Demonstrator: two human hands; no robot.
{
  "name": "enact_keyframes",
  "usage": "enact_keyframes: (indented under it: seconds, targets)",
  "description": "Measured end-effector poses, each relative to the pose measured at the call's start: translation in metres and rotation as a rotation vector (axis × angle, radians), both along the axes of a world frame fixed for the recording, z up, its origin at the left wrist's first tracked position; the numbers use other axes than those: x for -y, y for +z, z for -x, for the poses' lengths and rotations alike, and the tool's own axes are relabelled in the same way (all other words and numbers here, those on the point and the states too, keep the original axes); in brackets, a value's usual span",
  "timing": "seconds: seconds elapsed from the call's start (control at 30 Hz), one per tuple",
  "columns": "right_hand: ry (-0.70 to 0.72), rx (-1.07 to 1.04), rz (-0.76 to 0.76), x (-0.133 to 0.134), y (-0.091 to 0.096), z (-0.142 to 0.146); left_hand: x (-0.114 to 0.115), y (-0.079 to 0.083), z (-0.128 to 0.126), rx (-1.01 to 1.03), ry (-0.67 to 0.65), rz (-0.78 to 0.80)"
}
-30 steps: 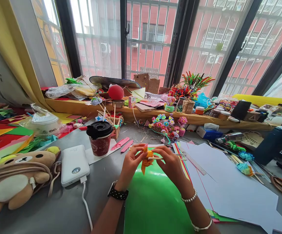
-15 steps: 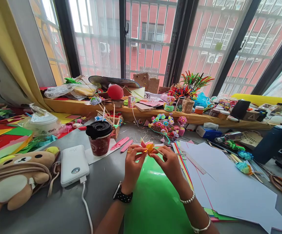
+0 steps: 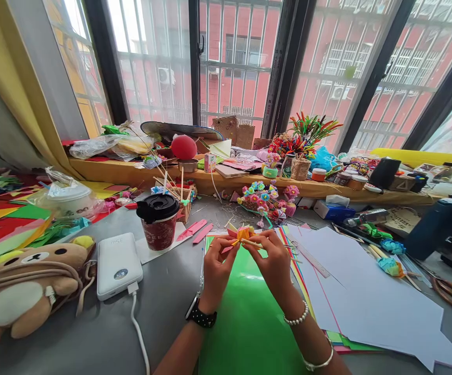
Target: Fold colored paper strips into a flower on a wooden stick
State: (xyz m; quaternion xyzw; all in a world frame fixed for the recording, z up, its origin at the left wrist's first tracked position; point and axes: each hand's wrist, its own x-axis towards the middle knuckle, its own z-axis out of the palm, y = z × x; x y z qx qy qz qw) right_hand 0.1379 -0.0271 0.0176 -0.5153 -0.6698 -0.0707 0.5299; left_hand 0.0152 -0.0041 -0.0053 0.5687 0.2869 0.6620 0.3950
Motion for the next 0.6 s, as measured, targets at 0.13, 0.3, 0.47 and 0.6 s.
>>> enact_keyframes:
  seconds: [0.13, 0.3, 0.47, 0.6]
  targets:
    - [-0.023, 0.012, -0.025, -0.0003, 0.0, -0.001, 0.0034, 0.0028, -0.0008, -0.007, 0.005, -0.011]
    - [-0.042, 0.054, -0.009, -0.0011, -0.0004, -0.0018, 0.0042, 0.0034, -0.0013, 0.01, 0.014, -0.022]
    - [-0.043, 0.054, -0.038, -0.0019, -0.0009, -0.0017, 0.0041, 0.0034, -0.0017, -0.001, 0.004, -0.036]
    - [-0.062, 0.056, -0.044, -0.001, -0.0004, 0.0, 0.0042, 0.0027, -0.0022, -0.006, 0.017, -0.044]
